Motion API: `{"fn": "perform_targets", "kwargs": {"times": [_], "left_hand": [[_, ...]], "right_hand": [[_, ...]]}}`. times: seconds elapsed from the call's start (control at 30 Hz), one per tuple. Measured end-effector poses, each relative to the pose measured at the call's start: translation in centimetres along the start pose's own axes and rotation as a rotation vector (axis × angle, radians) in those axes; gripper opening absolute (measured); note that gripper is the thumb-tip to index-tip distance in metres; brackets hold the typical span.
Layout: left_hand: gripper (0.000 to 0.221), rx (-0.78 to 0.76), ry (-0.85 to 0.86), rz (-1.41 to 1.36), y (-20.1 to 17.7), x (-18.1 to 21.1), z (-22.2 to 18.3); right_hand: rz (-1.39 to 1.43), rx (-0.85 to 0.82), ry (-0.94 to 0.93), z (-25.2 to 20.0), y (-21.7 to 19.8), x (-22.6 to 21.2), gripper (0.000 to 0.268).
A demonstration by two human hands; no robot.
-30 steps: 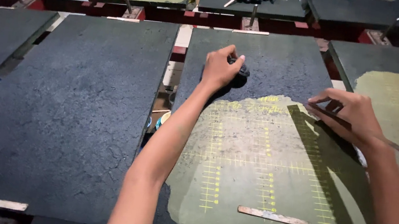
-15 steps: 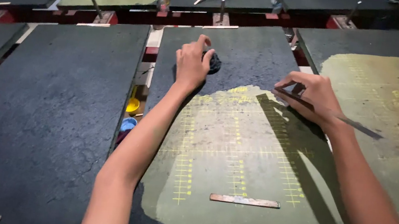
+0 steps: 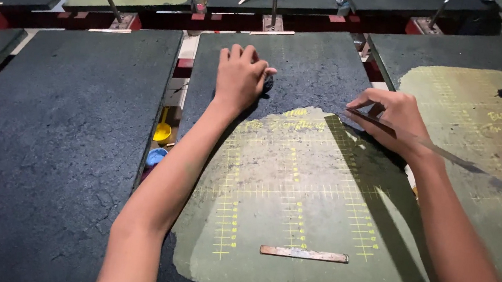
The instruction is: Scraping off ink residue from a screen printing platen using a metal ruler
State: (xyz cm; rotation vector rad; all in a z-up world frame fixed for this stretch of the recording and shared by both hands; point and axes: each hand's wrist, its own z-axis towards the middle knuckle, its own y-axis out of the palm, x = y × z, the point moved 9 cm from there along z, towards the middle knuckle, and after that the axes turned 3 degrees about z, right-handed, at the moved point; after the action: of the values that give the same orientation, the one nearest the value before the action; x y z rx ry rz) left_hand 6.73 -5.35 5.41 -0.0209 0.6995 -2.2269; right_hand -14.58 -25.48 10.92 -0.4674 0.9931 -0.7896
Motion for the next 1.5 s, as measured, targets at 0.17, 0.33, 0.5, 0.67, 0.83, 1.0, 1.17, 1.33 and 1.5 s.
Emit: {"fn": "perform_targets", "kwargs": {"times": [0.17, 0.33, 0.5, 0.67, 0.83, 1.0, 1.17, 1.33, 1.5], "left_hand": [[0.039, -0.188, 0.04, -0.044, -0.8, 1.8, -0.2], [0.059, -0.395, 0.007, -0.162, -0.3, 1.8, -0.7], [0.082, -0.327, -0.008, -0.316, -0.7, 1.7, -0.5], [0.09, -0.128, -0.114, -0.513, -1.6, 0.0, 0.6], [0.032, 0.036, -0.221, -0.597, -2.2, -0.8, 1.9], [0.024, -0.968, -0.034, -0.534, 0.9, 4.9, 0.8], [0.022, -1.051, 0.034, -0.322, -1.9, 6.4, 0.9], [0.043, -1.14, 0.02, -0.145, 0.2, 6.1, -0.6], [0.021, -1.231, -0.029, -0.429, -0.1, 5.8, -0.9]], "right_hand": [[0.014, -0.011, -0.002, 0.1, 0.2, 0.3, 0.014], [0.026, -0.028, 0.021, 0.1, 0.5, 0.4, 0.013], [0.014, -0.041, -0.01, 0.3, 0.6, 0.3, 0.011], [-0.024, -0.035, -0.063, 0.7, 0.8, -0.4, 0.011], [-0.139, -0.066, -0.146, 0.6, 1.5, -2.6, 0.011], [-0.576, 0.105, -0.334, 0.0, 1.9, -5.7, 0.015], [-0.481, 0.074, -0.394, 0.1, 1.7, -4.3, 0.013], [-0.425, 0.047, -0.325, 0.0, 1.1, -3.0, 0.015], [-0.388, 0.046, -0.293, 0.0, 0.4, -3.5, 0.013]]}}
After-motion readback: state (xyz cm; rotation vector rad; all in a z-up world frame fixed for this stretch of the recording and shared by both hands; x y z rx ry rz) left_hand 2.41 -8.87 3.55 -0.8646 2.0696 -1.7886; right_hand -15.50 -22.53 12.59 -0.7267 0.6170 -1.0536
